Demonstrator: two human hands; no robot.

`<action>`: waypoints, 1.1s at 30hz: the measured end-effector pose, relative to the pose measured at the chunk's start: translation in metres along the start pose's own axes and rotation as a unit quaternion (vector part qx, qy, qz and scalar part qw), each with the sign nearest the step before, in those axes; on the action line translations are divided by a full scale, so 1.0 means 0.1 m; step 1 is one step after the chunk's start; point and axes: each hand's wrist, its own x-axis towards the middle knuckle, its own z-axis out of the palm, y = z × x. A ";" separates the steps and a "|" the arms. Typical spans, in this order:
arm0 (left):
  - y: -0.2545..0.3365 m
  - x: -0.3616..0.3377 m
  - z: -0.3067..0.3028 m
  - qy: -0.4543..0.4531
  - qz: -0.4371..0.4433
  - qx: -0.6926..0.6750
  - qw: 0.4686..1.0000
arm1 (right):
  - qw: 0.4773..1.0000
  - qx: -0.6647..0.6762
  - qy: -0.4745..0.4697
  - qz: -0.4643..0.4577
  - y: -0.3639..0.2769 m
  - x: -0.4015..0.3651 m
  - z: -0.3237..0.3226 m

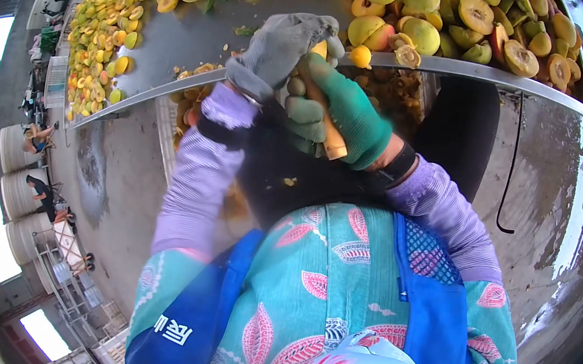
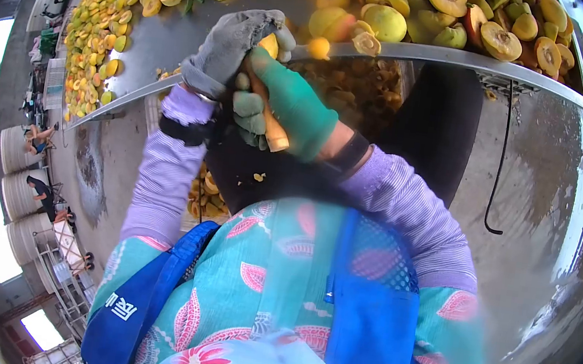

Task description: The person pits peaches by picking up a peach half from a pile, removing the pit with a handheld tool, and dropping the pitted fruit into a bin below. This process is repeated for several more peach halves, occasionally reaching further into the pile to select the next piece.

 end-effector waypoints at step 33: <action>-0.20 -0.15 -0.31 0.021 -0.055 -0.403 0.913 | 0.746 -0.574 0.233 -0.246 -0.21 -0.08 -0.15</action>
